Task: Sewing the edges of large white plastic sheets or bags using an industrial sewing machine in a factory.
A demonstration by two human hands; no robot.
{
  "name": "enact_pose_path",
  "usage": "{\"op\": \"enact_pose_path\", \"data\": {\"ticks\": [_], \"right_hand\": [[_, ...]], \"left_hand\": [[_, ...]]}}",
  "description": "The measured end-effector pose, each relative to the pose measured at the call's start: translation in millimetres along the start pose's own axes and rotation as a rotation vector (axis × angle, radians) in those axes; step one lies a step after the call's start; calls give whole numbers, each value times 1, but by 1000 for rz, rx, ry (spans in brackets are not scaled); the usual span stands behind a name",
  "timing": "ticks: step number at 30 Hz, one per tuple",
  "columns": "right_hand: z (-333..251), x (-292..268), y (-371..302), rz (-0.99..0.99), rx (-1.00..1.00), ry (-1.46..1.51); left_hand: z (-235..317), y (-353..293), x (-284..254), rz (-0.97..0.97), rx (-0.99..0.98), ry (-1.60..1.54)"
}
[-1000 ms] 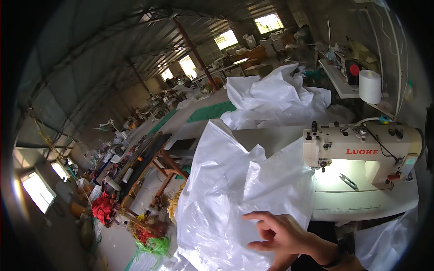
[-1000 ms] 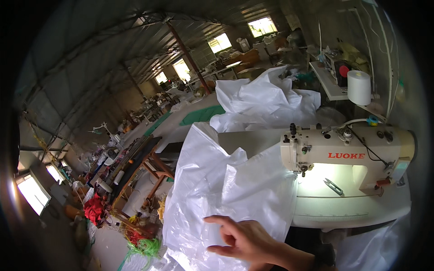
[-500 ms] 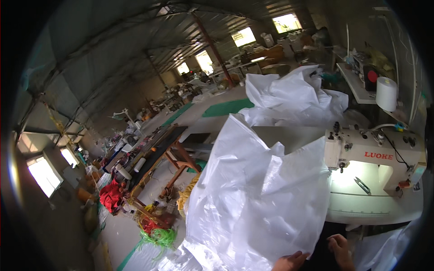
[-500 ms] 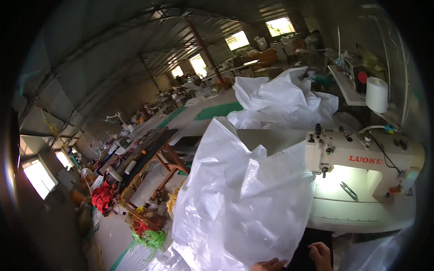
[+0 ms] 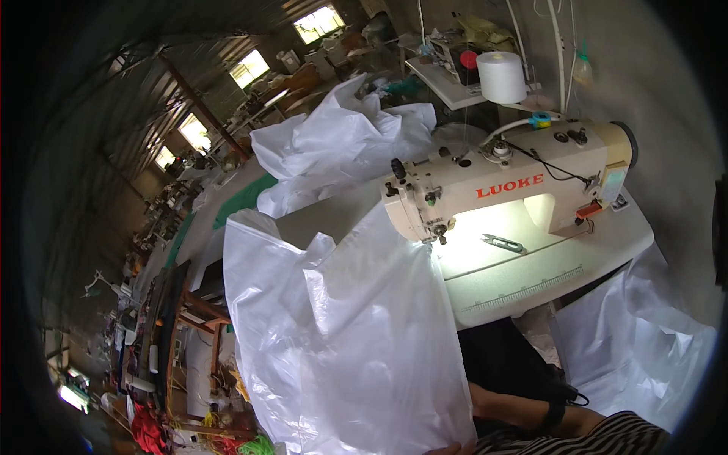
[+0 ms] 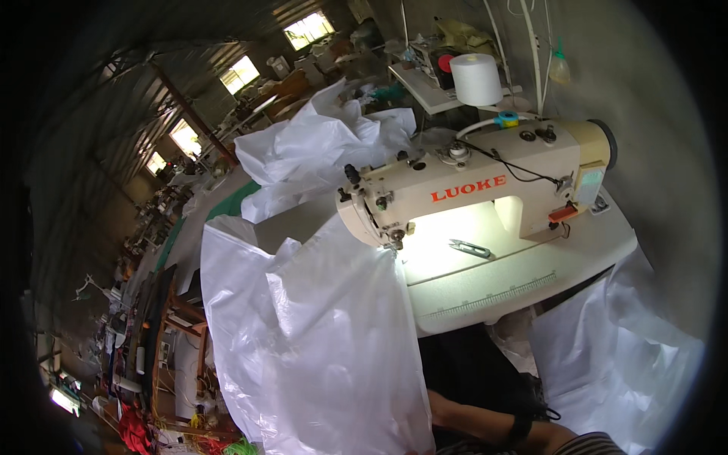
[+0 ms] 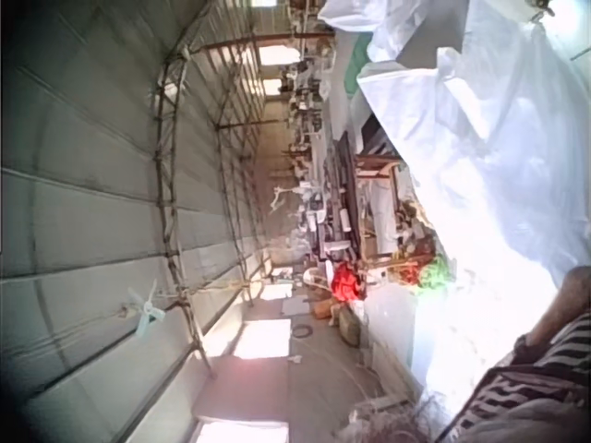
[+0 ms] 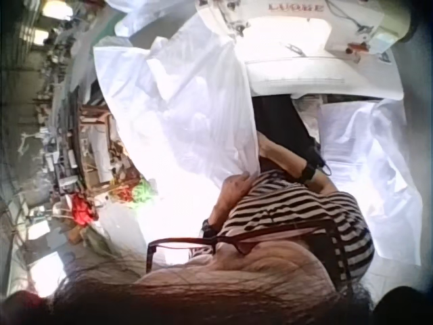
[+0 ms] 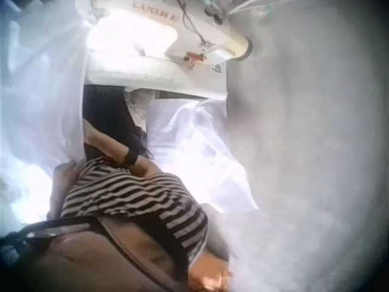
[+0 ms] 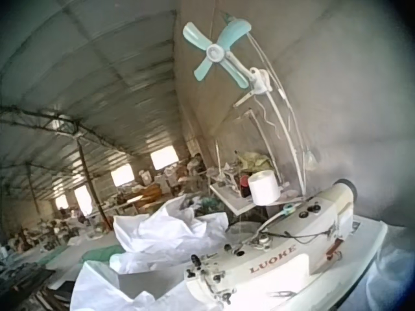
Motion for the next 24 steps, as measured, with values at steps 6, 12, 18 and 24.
{"op": "enact_pose_path", "data": {"ticks": [6,12,18,24], "right_hand": [[-97,0,-53,195,-565,-638],[-116,27,-58,190,-617,-1440],[-121,28,-64,293,-649,-1395],[-130,30,-69,319,-849,-1384]], "left_hand": [[-9,10,38,-115,-2,183],[-11,12,38,-78,-20,130],[2,19,36,-192,-19,123],[14,43,-46,318,67,106]]}}
Point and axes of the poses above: each hand's wrist, its own y-axis towards the middle knuckle, its own x-axis out of the palm, z = x × y, the point moved 7 cm from there along y, towards the middle knuckle, and after that the axes turned 9 degrees about -x, right-handed, at the moved point
